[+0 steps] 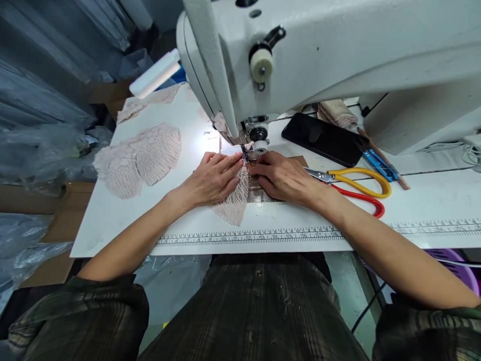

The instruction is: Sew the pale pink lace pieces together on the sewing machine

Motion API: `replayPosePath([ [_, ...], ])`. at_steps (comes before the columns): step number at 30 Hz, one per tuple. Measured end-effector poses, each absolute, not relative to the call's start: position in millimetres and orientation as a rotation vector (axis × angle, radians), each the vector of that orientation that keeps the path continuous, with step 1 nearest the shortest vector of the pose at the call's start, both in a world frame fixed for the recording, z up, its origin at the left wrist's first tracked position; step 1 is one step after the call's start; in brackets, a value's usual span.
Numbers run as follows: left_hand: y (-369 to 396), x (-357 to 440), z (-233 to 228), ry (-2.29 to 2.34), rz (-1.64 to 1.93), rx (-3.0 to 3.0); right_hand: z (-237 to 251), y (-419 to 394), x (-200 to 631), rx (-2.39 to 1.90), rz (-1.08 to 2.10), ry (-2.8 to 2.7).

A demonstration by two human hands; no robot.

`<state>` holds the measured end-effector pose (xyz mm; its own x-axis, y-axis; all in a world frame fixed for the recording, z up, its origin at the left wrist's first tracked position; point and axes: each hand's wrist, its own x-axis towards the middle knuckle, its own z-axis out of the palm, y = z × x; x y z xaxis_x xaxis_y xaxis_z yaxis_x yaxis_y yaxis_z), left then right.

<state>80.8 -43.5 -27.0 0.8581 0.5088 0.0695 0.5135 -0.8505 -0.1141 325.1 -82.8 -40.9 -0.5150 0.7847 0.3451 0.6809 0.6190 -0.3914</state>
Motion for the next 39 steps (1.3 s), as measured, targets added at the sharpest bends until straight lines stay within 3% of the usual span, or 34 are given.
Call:
replayPosePath([
  [7, -44.7, 75.9, -30.3, -0.837, -0.146, -2.964, -44.4, -89.3, 327.0, -0.930, 0.282, -2.391],
  [24, -32.3, 72.6, -23.7, -0.815, -0.129, -3.054, -43.5, -94.6, 320.2, -1.051, 0.220, -2.424],
  [39, -32.0, 71.5, -38.7, -0.923, -0.348, -3.154, -44.8, -99.4, 316.6, -1.116, 0.275, -2.357],
])
